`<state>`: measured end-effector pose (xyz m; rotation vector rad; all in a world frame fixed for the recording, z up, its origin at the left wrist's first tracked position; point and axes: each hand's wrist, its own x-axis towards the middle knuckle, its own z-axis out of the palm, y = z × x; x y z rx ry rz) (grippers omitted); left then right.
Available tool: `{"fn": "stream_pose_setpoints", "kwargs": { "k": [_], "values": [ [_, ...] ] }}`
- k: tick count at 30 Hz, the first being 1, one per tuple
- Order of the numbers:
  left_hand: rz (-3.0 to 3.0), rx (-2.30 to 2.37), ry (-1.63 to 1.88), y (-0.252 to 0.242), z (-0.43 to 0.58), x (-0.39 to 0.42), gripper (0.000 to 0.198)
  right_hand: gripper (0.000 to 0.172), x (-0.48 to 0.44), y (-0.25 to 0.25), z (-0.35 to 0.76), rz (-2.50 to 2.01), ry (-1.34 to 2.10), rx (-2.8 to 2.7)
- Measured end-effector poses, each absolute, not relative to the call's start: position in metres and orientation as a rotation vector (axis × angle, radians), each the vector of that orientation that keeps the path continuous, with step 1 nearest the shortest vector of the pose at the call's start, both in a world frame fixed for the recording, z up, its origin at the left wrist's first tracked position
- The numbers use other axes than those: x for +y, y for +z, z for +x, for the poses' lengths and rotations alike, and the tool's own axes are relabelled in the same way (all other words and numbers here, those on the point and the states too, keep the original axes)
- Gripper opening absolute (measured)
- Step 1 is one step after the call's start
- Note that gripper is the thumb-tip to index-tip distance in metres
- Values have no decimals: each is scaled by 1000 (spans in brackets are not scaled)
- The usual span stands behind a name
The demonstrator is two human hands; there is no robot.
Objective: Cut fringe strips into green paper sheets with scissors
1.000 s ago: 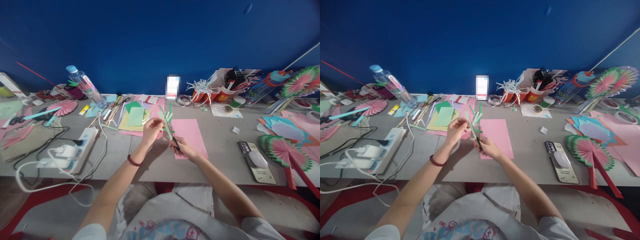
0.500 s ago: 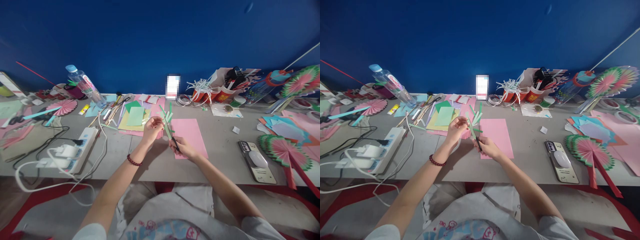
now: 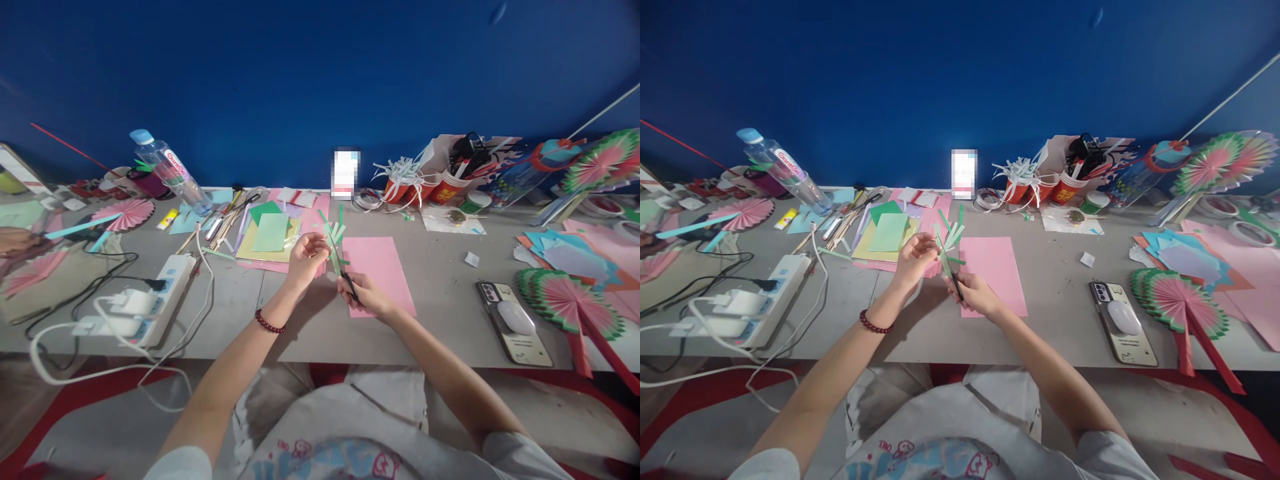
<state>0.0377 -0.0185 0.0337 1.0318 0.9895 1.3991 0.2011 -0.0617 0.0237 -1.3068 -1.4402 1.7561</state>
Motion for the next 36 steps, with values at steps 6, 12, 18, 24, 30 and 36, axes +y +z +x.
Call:
{"fn": "stream_pose_setpoints", "kwargs": {
  "k": [6, 12, 18, 24, 30, 36],
  "values": [
    [1062, 1000, 1405, 32, 38, -19, 30, 49, -61, 21, 202, -1326, 1747, -1452],
    [1029, 1015, 1416, 35, 40, -21, 33, 49, -61, 21, 202, -1335, 1747, -1472],
    [994, 1025, 1424, 36, 42, -22, 35, 51, -61, 22, 202, -1330, 1750, -1472],
    [960, 1008, 1441, 32, 42, -21, 33, 51, -61, 21, 202, -1326, 1752, -1462],
    [942, 997, 1450, 30, 43, -20, 32, 49, -61, 22, 201, -1333, 1742, -1448],
    [932, 1011, 1430, 27, 44, -19, 32, 51, -61, 23, 202, -1320, 1755, -1459]
  ]
}}
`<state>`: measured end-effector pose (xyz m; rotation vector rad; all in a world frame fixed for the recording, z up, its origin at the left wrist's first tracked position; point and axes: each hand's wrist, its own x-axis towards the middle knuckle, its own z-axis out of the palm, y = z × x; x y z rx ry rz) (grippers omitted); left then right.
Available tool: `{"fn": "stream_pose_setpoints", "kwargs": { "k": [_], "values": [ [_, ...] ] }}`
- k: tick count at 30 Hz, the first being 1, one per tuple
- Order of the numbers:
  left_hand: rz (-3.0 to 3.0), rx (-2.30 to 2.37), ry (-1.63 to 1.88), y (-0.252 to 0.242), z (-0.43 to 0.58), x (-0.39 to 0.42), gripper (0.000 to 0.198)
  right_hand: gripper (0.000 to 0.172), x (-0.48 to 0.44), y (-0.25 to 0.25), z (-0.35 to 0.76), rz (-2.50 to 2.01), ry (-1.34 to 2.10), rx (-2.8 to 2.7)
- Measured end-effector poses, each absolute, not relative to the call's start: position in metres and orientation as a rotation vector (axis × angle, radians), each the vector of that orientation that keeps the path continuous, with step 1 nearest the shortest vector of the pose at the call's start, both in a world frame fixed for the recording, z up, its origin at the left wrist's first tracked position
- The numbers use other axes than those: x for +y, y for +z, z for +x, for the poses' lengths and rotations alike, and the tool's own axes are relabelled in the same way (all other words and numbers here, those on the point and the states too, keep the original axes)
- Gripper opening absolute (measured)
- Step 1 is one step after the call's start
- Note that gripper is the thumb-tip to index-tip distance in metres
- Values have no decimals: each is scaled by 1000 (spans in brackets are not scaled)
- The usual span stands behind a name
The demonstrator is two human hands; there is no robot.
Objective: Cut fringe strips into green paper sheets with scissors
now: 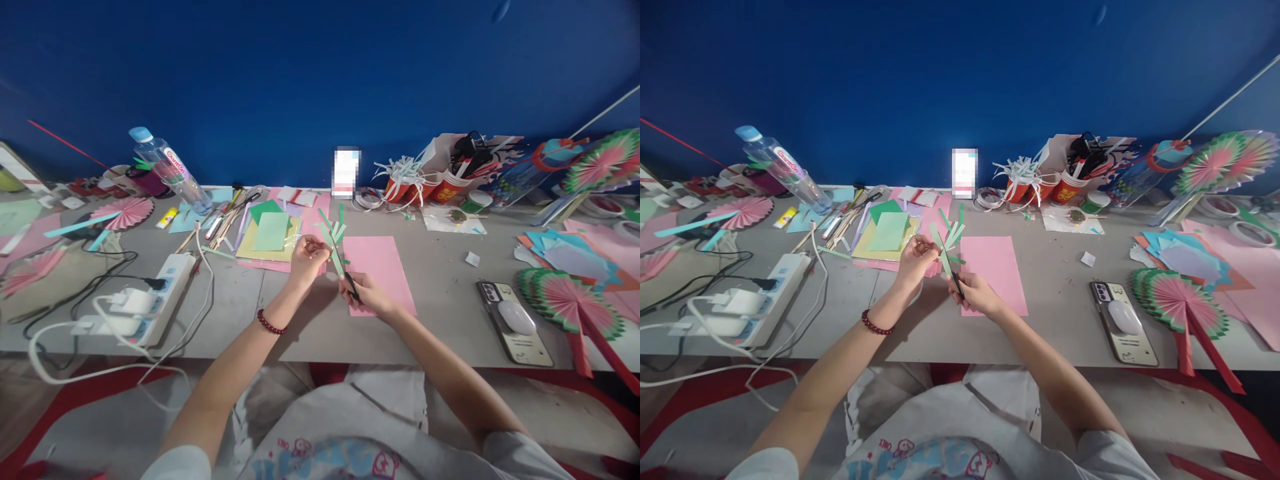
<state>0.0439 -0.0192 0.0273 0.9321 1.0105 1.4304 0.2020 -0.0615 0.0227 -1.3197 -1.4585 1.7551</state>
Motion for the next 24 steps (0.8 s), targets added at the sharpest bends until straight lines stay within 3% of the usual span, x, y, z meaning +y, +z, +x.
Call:
{"fn": "stream_pose_setpoints", "kwargs": {
  "k": [24],
  "values": [
    [860, 990, 1394, 26, 46, -20, 33, 50, -62, 23, 202, -1332, 1760, -1438]
  ]
}}
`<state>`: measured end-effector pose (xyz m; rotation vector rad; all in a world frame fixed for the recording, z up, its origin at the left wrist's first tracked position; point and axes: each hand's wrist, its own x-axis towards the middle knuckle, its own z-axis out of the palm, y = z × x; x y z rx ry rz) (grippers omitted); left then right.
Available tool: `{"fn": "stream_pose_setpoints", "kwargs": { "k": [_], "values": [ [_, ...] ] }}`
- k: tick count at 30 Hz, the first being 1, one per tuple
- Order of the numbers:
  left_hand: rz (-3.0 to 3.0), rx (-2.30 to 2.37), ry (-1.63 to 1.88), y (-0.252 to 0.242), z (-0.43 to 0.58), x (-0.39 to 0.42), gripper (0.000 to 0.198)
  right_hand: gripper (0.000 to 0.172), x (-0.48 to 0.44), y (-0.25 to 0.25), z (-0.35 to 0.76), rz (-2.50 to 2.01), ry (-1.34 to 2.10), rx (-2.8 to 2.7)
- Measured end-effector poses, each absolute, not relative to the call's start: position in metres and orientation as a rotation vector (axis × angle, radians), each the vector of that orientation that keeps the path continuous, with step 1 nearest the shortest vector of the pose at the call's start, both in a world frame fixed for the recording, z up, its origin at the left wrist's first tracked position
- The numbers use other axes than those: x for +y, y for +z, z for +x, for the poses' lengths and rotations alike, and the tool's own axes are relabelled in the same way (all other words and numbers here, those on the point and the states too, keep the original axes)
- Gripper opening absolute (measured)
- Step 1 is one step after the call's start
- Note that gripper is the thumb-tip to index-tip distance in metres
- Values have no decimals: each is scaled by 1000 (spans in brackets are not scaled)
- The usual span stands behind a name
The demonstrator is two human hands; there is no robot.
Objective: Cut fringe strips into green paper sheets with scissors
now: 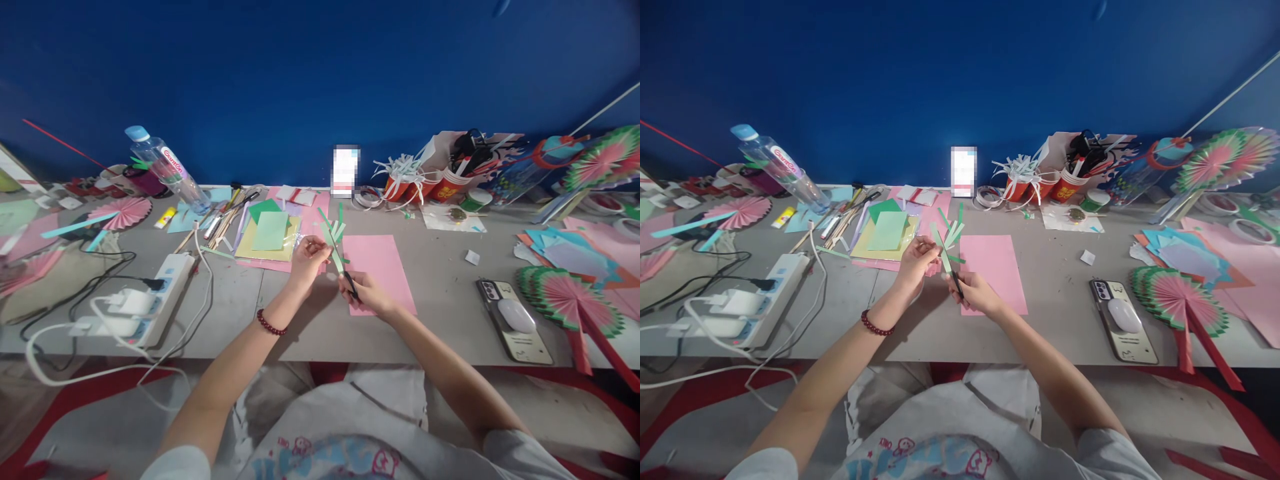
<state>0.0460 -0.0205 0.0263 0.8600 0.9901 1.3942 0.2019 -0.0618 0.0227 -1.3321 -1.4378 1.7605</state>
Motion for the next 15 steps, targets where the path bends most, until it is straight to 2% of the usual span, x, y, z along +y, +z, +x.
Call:
{"fn": "stream_pose_setpoints", "kwargs": {
  "k": [7, 15],
  "values": [
    [849, 1002, 1357, 28, 46, -21, 35, 45, -62, 25, 200, -1347, 1772, -1397],
    [806, 987, 1360, 29, 46, -21, 35, 46, -61, 25, 199, -1351, 1745, -1409]
  ]
}}
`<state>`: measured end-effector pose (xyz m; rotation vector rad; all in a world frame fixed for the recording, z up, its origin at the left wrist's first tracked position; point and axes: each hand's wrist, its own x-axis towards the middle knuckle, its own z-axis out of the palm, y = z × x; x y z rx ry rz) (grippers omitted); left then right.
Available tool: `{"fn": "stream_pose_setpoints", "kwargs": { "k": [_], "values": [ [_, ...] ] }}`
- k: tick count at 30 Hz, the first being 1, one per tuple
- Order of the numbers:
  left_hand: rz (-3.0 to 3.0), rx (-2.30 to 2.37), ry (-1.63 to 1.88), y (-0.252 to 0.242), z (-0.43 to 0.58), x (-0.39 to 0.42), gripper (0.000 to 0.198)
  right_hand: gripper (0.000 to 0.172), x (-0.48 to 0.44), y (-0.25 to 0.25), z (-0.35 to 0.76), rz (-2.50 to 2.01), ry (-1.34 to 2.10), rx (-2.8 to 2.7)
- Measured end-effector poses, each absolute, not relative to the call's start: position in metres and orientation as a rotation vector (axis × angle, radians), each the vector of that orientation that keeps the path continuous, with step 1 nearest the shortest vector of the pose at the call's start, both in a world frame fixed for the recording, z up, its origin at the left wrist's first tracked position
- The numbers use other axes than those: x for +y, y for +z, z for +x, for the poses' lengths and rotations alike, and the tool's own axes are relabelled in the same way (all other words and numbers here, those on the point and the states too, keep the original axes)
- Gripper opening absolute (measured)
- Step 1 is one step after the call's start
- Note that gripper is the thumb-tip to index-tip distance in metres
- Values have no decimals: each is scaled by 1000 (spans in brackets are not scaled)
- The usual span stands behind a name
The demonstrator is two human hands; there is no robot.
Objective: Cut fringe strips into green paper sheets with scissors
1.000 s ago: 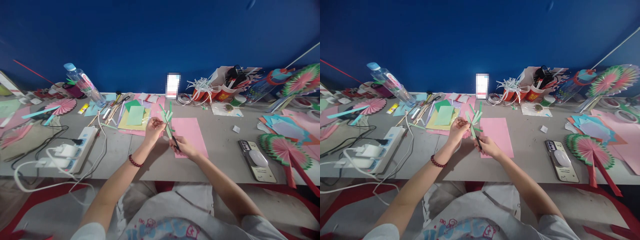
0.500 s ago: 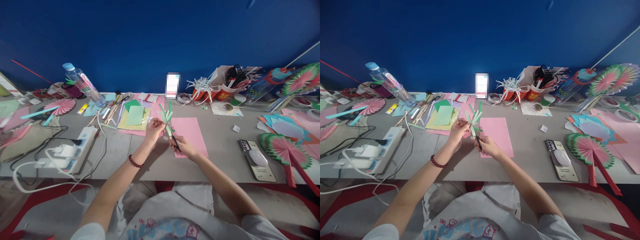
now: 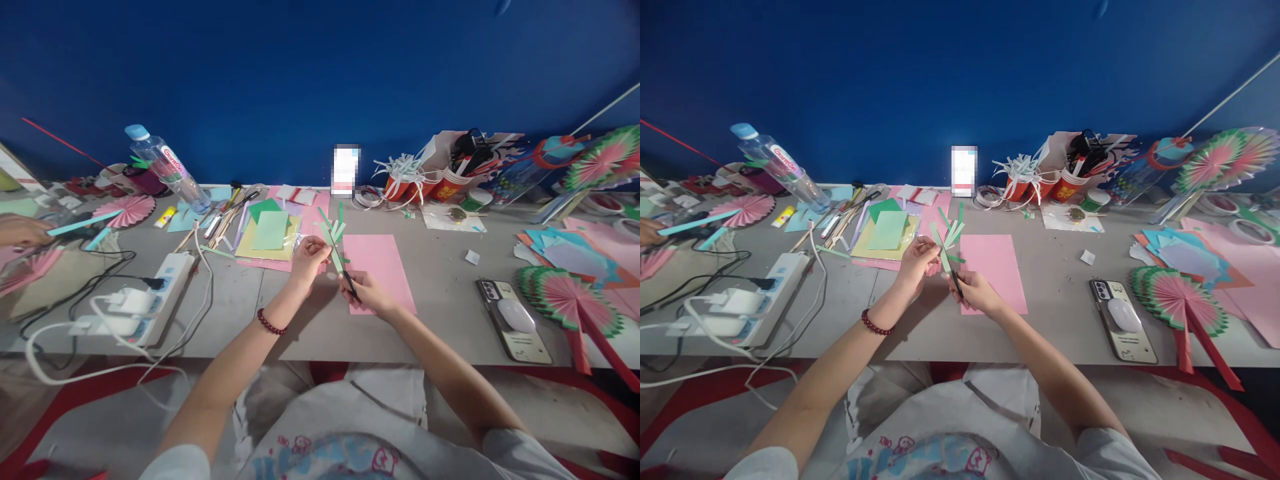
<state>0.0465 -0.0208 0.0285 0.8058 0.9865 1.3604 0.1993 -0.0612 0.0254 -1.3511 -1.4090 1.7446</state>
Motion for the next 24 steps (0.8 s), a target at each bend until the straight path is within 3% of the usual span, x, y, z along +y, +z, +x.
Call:
{"fn": "stream_pose_setpoints", "kwargs": {
  "k": [24],
  "values": [
    [833, 972, 1399, 24, 46, -19, 32, 47, -62, 28, 199, -1360, 1732, -1428]
  ]
}}
